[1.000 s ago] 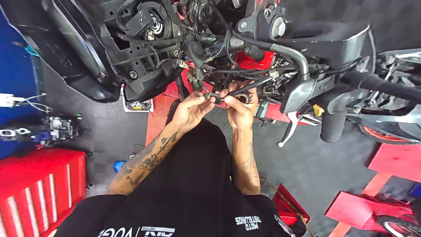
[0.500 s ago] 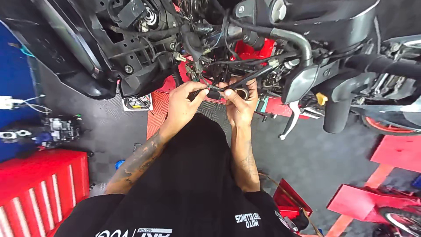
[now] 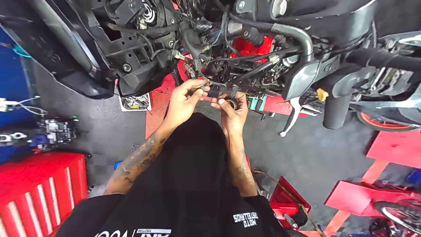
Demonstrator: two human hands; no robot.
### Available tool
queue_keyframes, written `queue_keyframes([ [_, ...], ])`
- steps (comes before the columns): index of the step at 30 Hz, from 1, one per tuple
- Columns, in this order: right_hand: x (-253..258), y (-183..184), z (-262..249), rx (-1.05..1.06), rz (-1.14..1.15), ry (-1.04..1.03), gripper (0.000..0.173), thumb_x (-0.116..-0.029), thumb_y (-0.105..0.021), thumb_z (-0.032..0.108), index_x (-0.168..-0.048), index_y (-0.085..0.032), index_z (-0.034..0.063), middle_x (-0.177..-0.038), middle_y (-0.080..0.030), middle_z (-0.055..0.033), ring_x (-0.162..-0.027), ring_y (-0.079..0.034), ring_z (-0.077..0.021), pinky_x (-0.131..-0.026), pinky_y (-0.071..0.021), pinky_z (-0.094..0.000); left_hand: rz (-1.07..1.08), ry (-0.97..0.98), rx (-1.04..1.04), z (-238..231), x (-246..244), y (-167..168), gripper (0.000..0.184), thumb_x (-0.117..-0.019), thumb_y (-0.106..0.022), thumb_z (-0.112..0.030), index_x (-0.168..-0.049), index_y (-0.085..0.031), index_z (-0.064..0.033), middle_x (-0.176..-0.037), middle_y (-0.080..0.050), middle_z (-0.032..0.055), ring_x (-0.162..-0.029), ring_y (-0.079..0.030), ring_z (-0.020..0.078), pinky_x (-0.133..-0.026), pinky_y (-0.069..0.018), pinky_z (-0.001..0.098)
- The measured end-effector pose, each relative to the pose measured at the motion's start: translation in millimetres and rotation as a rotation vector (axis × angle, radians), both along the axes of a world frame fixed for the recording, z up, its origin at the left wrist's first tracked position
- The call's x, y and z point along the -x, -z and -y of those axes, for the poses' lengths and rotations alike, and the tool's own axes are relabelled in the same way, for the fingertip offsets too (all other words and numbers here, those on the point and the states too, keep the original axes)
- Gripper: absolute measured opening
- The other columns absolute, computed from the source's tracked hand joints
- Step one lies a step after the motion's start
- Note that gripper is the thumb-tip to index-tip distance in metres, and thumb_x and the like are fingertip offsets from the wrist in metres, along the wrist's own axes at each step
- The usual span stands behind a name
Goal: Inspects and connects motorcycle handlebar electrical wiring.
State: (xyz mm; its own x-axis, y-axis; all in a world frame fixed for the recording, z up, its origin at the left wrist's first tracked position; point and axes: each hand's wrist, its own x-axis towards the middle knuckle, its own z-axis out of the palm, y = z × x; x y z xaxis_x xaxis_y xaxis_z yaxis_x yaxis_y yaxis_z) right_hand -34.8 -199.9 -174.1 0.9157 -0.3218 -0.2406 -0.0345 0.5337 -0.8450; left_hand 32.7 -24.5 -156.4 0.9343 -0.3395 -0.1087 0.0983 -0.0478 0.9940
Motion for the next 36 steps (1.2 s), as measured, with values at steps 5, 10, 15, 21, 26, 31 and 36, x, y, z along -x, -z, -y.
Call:
queue_keyframes([
  [5, -9.6, -3.7, -13.7, 0.002, -0.002, 0.013, 0.037, -0.091, -0.066, -0.009, -0.118, -0.047, 0.007, -0.109, -0.068, -0.0179, -0.094, -0.073, -0.0325, -0.084, -0.0635, -0.0489, 0.152, -0.046, -0.213, 1.1, -2.9, -2.9, 0.023, -0.0977, -0.071, -0.017, -0.117, -0.072, -0.0057, -0.104, -0.074, 0.004, -0.089, -0.07, 0.0073, -0.08, -0.0595, 0.0255],
  [10, -18.7, -12.5, -22.4, 0.006, 0.001, 0.062, 0.039, -0.0914, -0.069, -0.005, -0.122, -0.047, 0.008, -0.114, -0.067, -0.0179, -0.095, -0.073, -0.0307, -0.084, -0.0637, -0.0456, 0.558, -0.156, -0.496, 6.9, -3.1, 6.6, 0.019, -0.0974, -0.071, -0.019, -0.111, -0.077, -0.0067, -0.104, -0.077, 0.008, -0.097, -0.073, 0.0173, -0.087, -0.0598, 0.0344],
  [15, -34.4, -18.6, -26.1, 0.014, 0.108, 0.12, 0.038, -0.0904, -0.07, -0.005, -0.117, -0.044, 0.0041, -0.113, -0.067, -0.0216, -0.096, -0.072, -0.0314, -0.083, -0.0626, -0.0456, 0.807, -0.219, -0.652, 9.5, -5.0, 6.1, 0.018, -0.093, -0.077, -0.022, -0.101, -0.077, -0.006, -0.091, -0.075, 0.0106, -0.084, -0.073, 0.0238, -0.074, -0.0591, 0.0371],
  [21, -42.4, -22.3, -30.4, 0.087, 0.079, 0.156, 0.038, -0.0889, -0.071, -0.006, -0.115, -0.046, 0.0046, -0.104, -0.07, -0.0173, -0.087, -0.073, -0.0256, -0.076, -0.0634, -0.0388, 0.82, -0.15, -0.597, 1.1, -7.4, 4.5, 0.016, -0.0987, -0.07, -0.019, -0.104, -0.078, -0.0054, -0.096, -0.076, 0.0116, -0.09, -0.073, 0.0239, -0.079, -0.0593, 0.0387],
  [26, -41.0, -23.2, -28.6, 0.088, 0.073, 0.124, 0.037, -0.0892, -0.071, -0.007, -0.115, -0.046, 0.0054, -0.104, -0.07, -0.0165, -0.085, -0.073, -0.0238, -0.074, -0.0634, -0.0368, 0.195, -0.083, -0.116, 1.6, -1.4, -5.7, 0.018, -0.106, -0.057, -0.014, -0.112, -0.068, -0.001, -0.095, -0.075, 0.0062, -0.081, -0.072, 0.0109, -0.074, -0.0614, 0.0272],
  [31, -41.3, -21.1, -25.9, 0.09, 0.055, 0.135, 0.038, -0.0886, -0.071, -0.008, -0.115, -0.047, 0.0052, -0.103, -0.07, -0.0159, -0.084, -0.073, -0.0241, -0.074, -0.064, -0.0376, -0.072, -0.107, -0.009, 7.7, 0.9, -11.4, 0.018, -0.1073, -0.056, -0.019, -0.115, -0.065, -0.0053, -0.103, -0.074, 0.0062, -0.083, -0.072, 0.0123, -0.067, -0.0604, 0.0267],
  [36, -39.0, -20.3, -28.4, 0.111, 0.118, 0.117, 0.045, -0.0866, -0.071, -0.011, -0.117, -0.043, 0.0045, -0.107, -0.069, -0.0209, -0.098, -0.073, -0.0356, -0.085, -0.0632, -0.0496, 0.476, -0.194, -0.392, 6.8, 0.6, -4.0, 0.014, -0.0999, -0.068, -0.016, -0.107, -0.076, -0.0072, -0.113, -0.07, 0.0115, -0.109, -0.066, 0.0191, -0.095, -0.0542, 0.0335],
])
